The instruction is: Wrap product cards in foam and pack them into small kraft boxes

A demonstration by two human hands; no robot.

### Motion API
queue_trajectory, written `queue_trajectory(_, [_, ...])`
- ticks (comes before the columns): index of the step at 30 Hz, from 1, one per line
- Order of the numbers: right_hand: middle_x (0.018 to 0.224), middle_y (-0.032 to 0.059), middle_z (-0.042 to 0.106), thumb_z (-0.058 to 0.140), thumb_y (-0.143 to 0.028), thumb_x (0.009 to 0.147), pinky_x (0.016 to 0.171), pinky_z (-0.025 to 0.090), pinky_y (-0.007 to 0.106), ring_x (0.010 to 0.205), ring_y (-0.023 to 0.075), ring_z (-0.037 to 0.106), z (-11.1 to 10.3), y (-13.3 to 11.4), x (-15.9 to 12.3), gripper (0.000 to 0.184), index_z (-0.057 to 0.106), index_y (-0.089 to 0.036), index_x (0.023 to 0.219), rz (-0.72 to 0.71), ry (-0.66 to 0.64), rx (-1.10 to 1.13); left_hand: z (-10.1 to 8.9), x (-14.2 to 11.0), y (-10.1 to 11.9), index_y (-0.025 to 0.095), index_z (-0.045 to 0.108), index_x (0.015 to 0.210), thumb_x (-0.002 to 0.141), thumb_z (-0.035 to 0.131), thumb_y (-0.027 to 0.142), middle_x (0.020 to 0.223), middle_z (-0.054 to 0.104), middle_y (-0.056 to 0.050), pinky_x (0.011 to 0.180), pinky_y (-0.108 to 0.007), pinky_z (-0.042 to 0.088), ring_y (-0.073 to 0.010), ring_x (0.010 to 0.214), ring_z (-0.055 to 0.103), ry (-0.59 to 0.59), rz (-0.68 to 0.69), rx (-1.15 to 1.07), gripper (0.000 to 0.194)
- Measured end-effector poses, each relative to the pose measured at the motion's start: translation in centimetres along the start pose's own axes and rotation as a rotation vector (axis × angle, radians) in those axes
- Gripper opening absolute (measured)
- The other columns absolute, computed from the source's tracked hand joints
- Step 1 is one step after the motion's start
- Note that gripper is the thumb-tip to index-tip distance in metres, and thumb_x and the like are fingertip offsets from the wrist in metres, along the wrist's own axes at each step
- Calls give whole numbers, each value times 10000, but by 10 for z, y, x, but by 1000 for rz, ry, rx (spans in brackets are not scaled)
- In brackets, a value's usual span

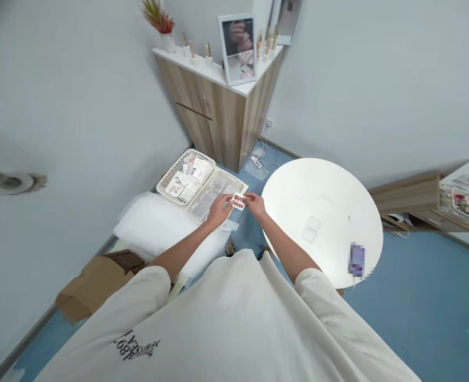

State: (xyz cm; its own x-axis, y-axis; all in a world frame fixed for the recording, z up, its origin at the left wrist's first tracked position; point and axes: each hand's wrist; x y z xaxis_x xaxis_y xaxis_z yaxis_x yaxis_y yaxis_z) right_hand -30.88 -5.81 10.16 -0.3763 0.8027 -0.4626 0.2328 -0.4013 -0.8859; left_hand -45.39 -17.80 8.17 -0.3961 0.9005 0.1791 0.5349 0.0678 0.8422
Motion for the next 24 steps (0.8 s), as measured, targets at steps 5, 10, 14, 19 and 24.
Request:
queue_trajectory(5, [734, 14, 703, 817, -338, 661, 741, 546, 342, 757, 190, 666, -84, 15, -27, 310, 712, -193, 914, -41, 84, 4, 84, 5, 28, 200, 675, 1103, 876, 655, 209, 971, 716, -54, 799, -306, 553, -167, 805, 683, -76, -272, -316, 227])
queue_trajectory(10, [697, -7, 660, 791, -365, 670, 732, 532, 333, 749, 184, 647, -162, 40, -55, 339, 714, -195, 954, -45, 166, 22, 161, -3, 60, 178, 679, 1049, 823, 696, 185, 849, 696, -33, 744, -283, 546, -152, 733, 674, -249, -362, -432, 227])
queue_trajectory(14, [767, 11, 694, 749, -365, 715, 715, 518, 315, 765, 179, 653, -221, 66, -79, 311, 709, -201, 976, 31, 245, 42, 219, -16, 82, 175, 676, 987, 807, 671, 135, 841, 696, -39, 772, -289, 549, -161, 782, 680, -307, -403, -411, 185])
queue_trajectory(19, [737, 15, 701, 697, -287, 726, 688, 501, 295, 735, 170, 651, -285, 106, -102, 186, 693, -201, 891, 135, 272, 53, 280, -35, 108, 179, 680, 978, 822, 644, 135, 914, 712, -61, 799, -315, 552, -177, 824, 681, -363, -421, -311, 166])
queue_trajectory(24, [658, -7, 664, 697, -261, 701, 650, 486, 282, 661, 156, 614, -338, 141, -112, 138, 668, -204, 823, 163, 283, 32, 329, -51, 129, 187, 696, 991, 827, 619, 142, 960, 726, -66, 840, -332, 548, -196, 880, 691, -428, -453, -214, 186])
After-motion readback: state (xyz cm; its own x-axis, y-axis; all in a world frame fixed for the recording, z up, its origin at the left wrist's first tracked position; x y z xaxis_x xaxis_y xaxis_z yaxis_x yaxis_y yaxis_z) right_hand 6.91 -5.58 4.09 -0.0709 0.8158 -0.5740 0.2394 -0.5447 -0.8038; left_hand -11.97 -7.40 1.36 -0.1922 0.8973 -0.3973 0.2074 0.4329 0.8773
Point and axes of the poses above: each hand's wrist, its own x-axis towards the middle knuckle, its own z-axis out of the palm, y = z × x
